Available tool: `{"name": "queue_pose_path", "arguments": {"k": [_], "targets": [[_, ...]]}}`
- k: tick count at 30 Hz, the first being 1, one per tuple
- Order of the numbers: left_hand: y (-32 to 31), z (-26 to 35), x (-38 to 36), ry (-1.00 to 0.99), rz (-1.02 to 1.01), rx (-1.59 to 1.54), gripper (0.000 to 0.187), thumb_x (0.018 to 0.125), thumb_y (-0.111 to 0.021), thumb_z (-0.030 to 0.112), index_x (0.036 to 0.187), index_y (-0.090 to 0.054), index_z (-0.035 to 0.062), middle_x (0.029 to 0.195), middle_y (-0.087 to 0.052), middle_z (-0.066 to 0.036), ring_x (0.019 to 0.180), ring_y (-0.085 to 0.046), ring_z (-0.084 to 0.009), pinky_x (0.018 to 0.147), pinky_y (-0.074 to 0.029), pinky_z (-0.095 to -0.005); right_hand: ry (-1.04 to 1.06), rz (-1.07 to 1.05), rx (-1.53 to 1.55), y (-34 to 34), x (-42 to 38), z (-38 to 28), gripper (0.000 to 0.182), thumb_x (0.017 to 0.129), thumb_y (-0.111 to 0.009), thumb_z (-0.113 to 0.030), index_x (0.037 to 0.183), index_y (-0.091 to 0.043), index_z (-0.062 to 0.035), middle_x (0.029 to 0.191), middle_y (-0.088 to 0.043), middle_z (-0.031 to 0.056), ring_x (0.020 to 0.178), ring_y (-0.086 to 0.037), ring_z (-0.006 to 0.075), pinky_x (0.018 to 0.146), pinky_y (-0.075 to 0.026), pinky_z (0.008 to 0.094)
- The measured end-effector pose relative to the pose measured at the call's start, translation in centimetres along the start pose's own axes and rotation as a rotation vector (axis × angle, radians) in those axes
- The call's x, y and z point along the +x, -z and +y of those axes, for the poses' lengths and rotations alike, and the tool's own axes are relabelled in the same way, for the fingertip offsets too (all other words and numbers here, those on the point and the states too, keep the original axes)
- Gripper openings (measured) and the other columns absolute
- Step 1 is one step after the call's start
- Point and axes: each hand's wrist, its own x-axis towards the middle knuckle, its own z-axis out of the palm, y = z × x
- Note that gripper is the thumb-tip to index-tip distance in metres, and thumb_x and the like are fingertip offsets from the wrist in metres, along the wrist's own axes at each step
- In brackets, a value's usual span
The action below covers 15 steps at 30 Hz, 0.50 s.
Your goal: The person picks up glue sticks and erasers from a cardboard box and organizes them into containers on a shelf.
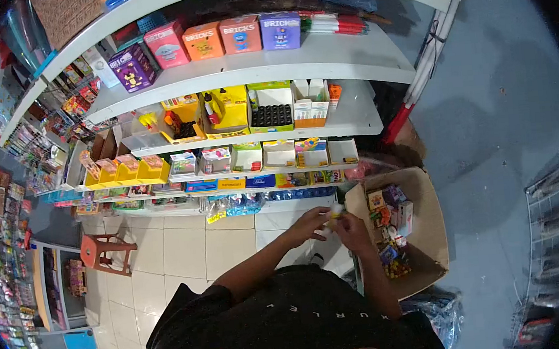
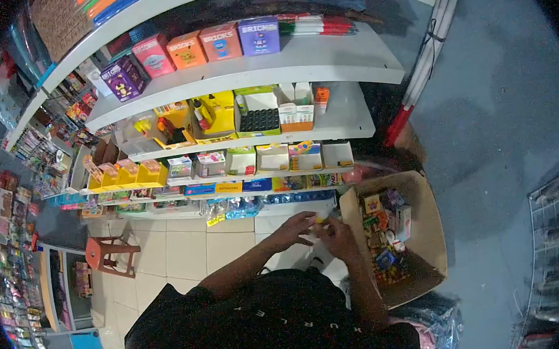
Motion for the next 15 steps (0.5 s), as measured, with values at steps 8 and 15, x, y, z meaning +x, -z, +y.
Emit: {"name": "queue_pose_path", "arguments": {"k": [8, 15], "targets": [[6.0, -0.2, -5.9, -0.041, 0.179, -0.235, 0.034, 0.098, -0.055, 0.038, 0.111, -0.055, 0.0064, 0.089, -0.061, -0.007, 0.064, -0.060, -0.0151, 0.055, -0.049, -0.0301, -0.268, 0.001, 0.408, -4.8, -1.0, -3.2, 0.026, 0.092, -0.067, -0.030, 0.099, -0.062, -0.0049, 0.067, -0.057, 0.0014, 0.054, -0.056, 0.0102, 0.047, -0.042, 0.0273], [12.6, -2.4, -11.5, -0.101, 0.334, -0.414, 0.027, 0.096, -0.059, 0.034, 0.092, -0.051, 0.0084, 0.071, -0.055, -0.004, 0.055, -0.055, -0.0167, 0.051, -0.046, -0.0323, -0.460, 0.018, 0.827, -11.0, -1.3, -3.2, 0.018, 0.088, -0.059, -0.005, 0.106, -0.056, -0.0054, 0.090, -0.061, 0.0098, 0.075, -0.063, 0.0214, 0.053, -0.046, 0.0303]]}}
